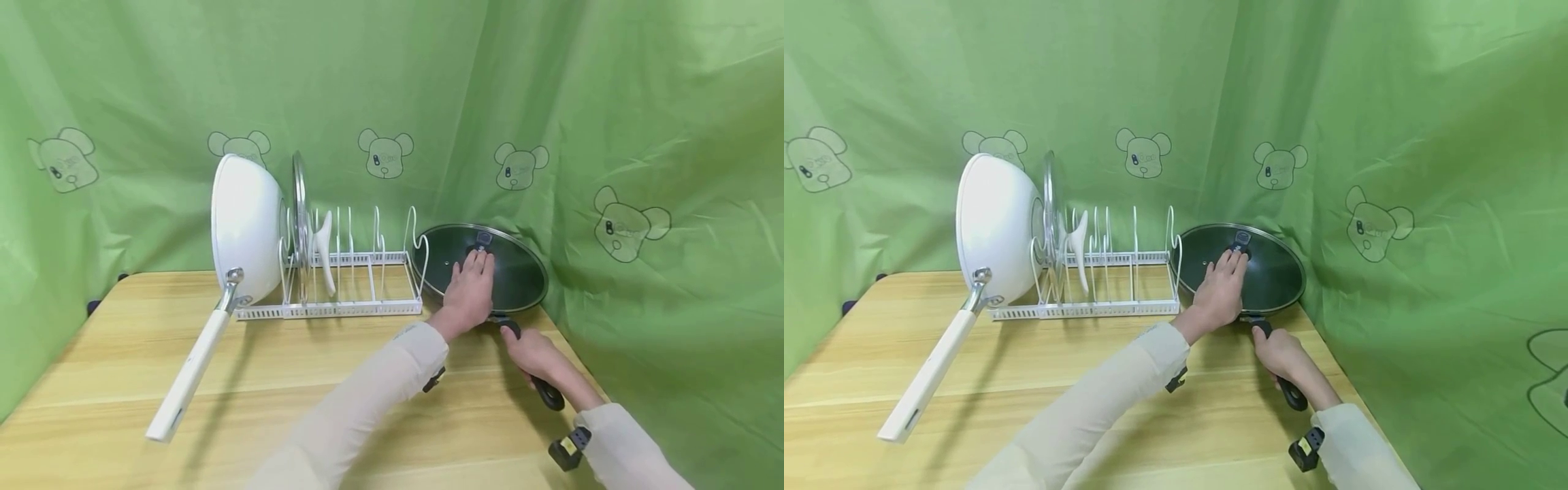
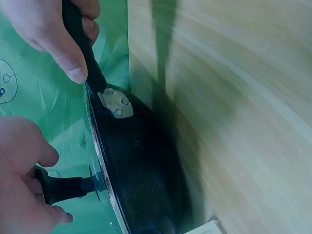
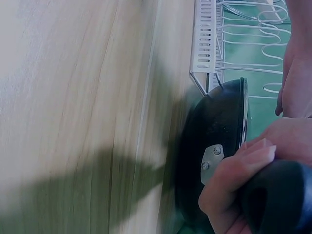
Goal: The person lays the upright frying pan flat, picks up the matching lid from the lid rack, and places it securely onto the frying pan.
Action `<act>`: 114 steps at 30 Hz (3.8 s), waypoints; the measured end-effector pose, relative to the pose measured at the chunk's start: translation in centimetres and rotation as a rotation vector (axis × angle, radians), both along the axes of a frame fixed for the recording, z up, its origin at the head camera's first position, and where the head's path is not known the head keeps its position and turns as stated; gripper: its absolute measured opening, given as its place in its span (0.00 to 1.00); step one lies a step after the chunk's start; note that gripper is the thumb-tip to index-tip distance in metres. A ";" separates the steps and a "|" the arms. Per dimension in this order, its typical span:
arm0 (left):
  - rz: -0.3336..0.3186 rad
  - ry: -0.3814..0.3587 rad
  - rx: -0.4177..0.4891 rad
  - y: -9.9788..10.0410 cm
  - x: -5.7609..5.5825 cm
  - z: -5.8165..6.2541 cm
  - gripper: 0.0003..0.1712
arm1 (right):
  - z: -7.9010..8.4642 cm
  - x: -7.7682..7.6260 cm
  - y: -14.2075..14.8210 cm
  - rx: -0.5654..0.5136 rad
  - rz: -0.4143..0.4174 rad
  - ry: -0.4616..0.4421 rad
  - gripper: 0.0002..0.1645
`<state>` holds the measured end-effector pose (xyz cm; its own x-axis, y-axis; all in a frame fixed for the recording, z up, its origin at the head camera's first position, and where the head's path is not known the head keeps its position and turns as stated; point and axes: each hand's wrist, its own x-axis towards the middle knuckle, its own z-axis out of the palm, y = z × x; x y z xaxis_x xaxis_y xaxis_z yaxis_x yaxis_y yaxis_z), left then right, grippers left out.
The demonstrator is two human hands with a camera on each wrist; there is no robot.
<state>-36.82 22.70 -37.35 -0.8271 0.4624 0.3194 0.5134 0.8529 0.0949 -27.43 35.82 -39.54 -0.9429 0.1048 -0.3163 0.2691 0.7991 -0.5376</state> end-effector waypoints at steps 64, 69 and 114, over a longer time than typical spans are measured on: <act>-0.039 -0.284 0.315 -21.4 3.9 7.7 0.16 | -0.2 -0.4 0.7 0.039 0.085 -0.018 0.41; -0.016 -0.306 0.322 -24.0 3.8 9.4 0.16 | -0.1 -0.5 0.7 0.035 0.085 -0.011 0.41; 0.040 -0.265 0.275 -33.2 5.6 9.4 0.18 | 6.1 -1.4 -12.7 0.281 0.323 0.692 0.32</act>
